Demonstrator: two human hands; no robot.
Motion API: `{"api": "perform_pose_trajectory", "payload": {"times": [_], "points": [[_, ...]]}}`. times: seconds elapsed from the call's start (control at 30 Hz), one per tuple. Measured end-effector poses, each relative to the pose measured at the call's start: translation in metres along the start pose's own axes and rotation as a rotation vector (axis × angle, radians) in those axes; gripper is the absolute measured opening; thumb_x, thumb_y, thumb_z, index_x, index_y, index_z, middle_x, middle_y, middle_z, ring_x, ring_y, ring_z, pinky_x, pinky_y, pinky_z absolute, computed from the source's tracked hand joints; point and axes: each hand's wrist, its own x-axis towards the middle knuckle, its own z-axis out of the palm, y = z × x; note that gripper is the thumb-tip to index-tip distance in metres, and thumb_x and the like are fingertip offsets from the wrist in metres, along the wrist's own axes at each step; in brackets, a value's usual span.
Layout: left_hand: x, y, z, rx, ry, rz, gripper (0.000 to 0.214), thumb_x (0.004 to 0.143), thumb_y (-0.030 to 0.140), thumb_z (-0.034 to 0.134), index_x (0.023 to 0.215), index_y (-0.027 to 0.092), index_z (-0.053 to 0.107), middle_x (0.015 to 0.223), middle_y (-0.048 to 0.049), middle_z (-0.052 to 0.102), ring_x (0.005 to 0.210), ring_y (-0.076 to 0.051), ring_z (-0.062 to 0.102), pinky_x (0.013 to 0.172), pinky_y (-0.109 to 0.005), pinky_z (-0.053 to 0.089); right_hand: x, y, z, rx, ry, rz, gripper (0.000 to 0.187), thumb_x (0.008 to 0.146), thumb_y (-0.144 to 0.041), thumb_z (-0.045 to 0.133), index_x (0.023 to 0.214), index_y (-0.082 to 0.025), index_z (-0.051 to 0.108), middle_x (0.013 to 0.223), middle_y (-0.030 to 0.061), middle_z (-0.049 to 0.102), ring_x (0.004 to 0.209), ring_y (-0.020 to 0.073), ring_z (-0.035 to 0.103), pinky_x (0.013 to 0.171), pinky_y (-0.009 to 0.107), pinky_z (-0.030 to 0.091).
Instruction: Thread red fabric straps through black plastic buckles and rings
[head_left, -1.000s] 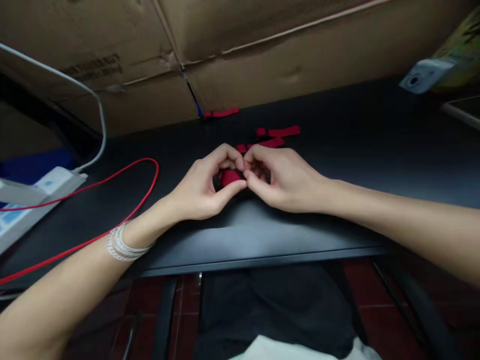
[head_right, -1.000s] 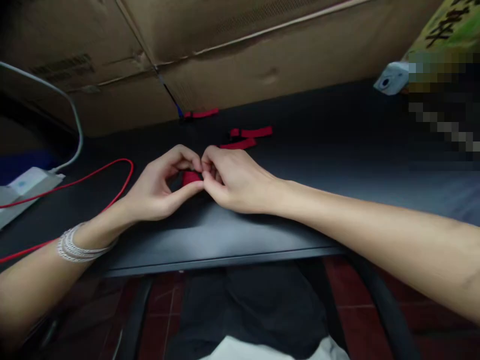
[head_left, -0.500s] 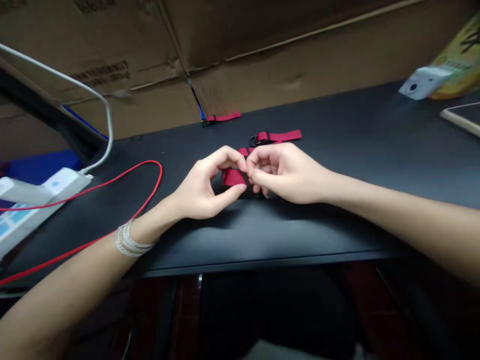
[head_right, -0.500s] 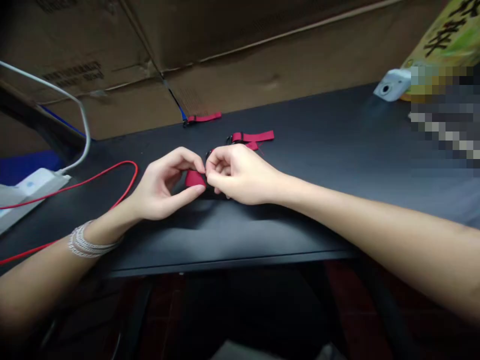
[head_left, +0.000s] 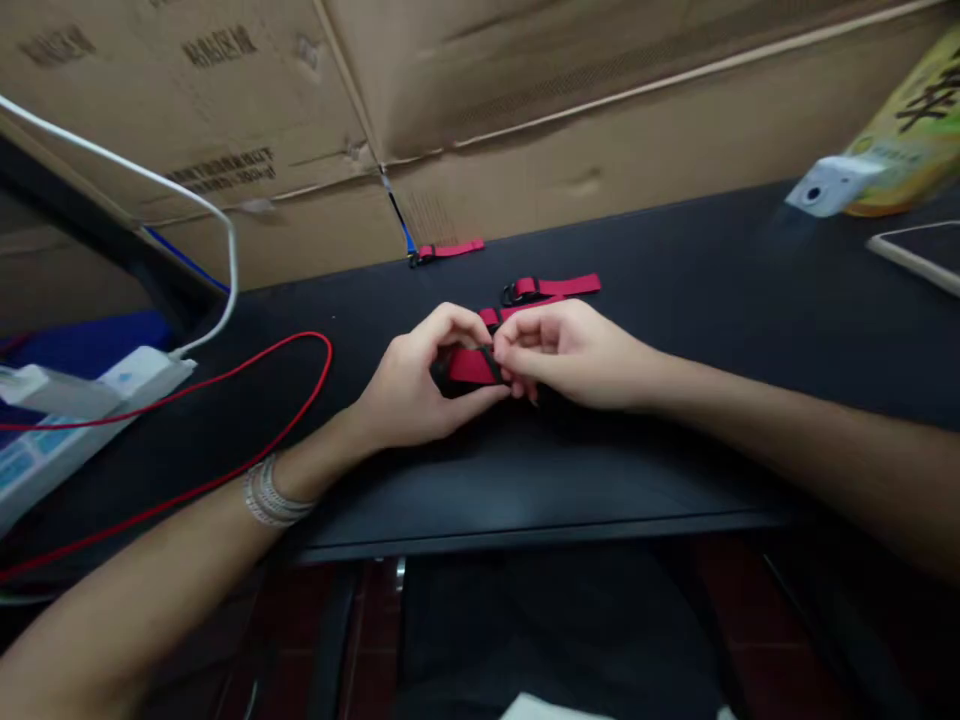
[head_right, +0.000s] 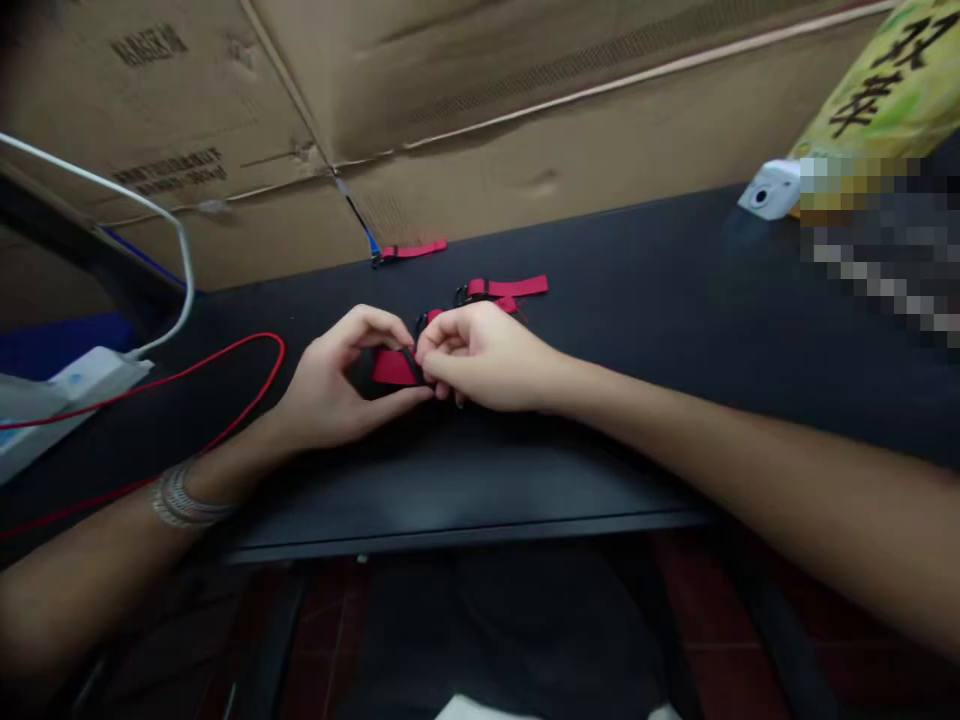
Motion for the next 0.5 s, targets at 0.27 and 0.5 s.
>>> {"api": "perform_pose_trajectory", "payload": {"times": [0.27,0.5], "points": [[-0.002,0.003,-0.002,0.142,0.069,-0.017,0.027,0.075,0.027,0.084,0.095,0.014,0.072,0.085,-0.0021,0.072,0.073,-0.011,0.062,0.068,-0.023,0.046,0.001,0.006,0.004,-0.067,0.111,-0.118,0.013,0.078,-0.002,0.057,0.073,-0.014,0.055,0.059,-0.0027,0.058,0.051,0.0055,0.053,0.051,0.017,0.041],[-0.003,0.005,0.0,0.021,0.05,-0.07,0.026,0.075,0.026,0.082,0.095,0.013,0.071,0.084,-0.0016,0.073,0.071,-0.01,0.063,0.066,-0.02,0.048,-0.001,0.019,0.007,-0.298,0.244,-0.332,0.003,0.08,-0.016,0.057,0.082,-0.013,0.059,0.069,-0.0004,0.061,0.059,0.0065,0.055,0.057,0.019,0.041]]}}
